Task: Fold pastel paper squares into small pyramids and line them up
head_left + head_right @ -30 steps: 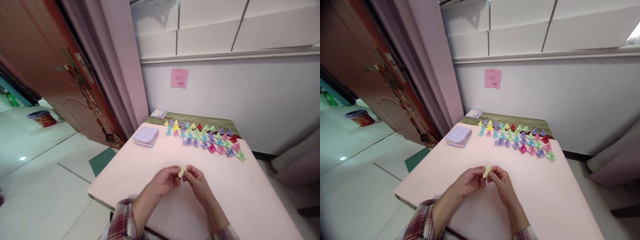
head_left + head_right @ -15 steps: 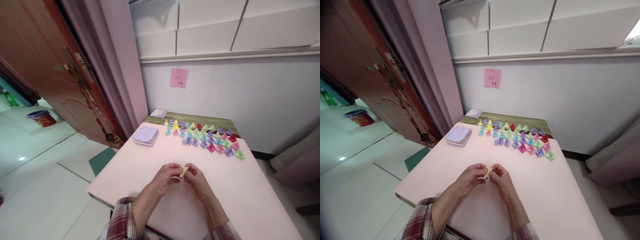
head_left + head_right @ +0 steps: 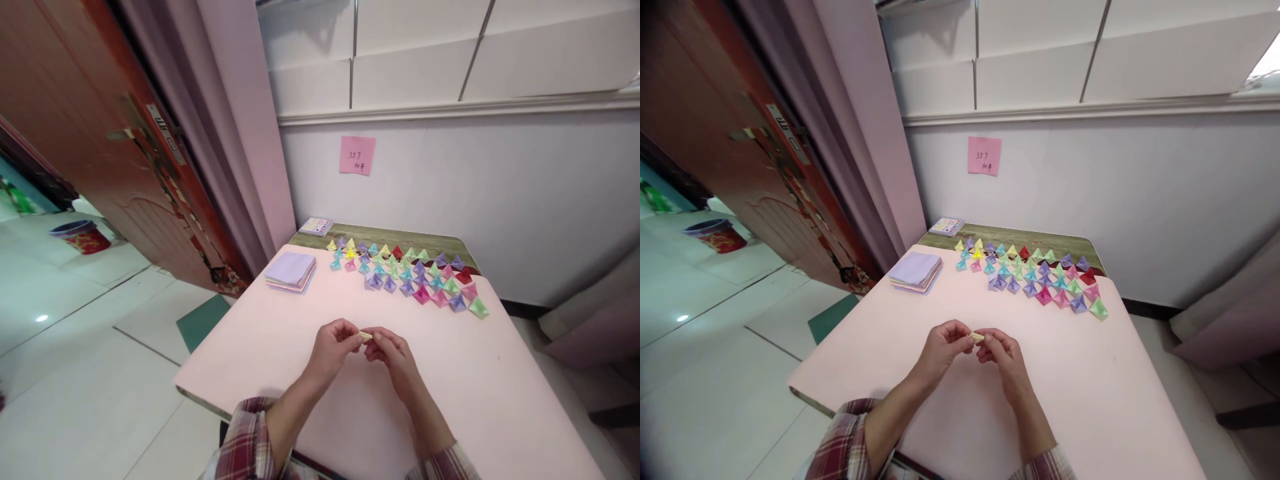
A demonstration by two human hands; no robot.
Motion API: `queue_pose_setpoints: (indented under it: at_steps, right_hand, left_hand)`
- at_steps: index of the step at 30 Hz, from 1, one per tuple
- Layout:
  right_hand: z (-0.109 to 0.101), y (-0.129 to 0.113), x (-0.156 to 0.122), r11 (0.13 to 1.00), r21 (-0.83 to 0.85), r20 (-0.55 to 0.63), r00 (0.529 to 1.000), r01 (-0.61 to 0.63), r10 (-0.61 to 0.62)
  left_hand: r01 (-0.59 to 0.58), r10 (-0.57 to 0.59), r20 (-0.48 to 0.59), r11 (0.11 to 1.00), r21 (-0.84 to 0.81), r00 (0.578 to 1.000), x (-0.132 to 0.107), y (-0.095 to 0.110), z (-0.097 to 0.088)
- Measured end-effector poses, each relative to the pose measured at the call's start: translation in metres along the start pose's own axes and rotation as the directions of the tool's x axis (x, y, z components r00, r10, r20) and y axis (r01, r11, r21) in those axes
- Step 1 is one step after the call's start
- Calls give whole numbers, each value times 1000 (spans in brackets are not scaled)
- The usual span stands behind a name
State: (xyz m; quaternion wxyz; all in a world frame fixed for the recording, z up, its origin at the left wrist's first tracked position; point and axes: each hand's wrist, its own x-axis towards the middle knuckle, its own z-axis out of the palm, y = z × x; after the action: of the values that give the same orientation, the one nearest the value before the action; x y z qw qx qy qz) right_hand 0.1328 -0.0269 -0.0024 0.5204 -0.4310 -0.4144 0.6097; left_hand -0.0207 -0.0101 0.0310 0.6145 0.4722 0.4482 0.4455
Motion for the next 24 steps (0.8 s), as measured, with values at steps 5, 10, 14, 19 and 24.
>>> queue_pose_setpoints:
  at_steps: [5, 10, 14, 19, 24]
  right_hand:
    - [-1, 2, 2, 988, -148, -10, 999, 37, -39]
    - [-2, 7, 5, 979, -168, -125, 982, 119, -141]
    - [-1, 8, 4, 971, -201, -143, 977, 127, -157]
    - [6, 10, 2, 940, -289, -111, 969, 181, -220]
    - [3, 9, 2, 860, -447, -82, 946, 247, -315]
  left_hand:
    - [-82, 83, 0, 989, 127, 997, -2, 1, -2]
    - [-49, 50, 0, 983, 177, 999, -1, -5, 0]
    - [-42, 32, 46, 968, 247, 998, 0, -7, -1]
    - [-135, 132, 32, 933, 333, 991, -3, -3, -2]
    - [-256, 237, 100, 855, 451, 966, 6, -9, -8]
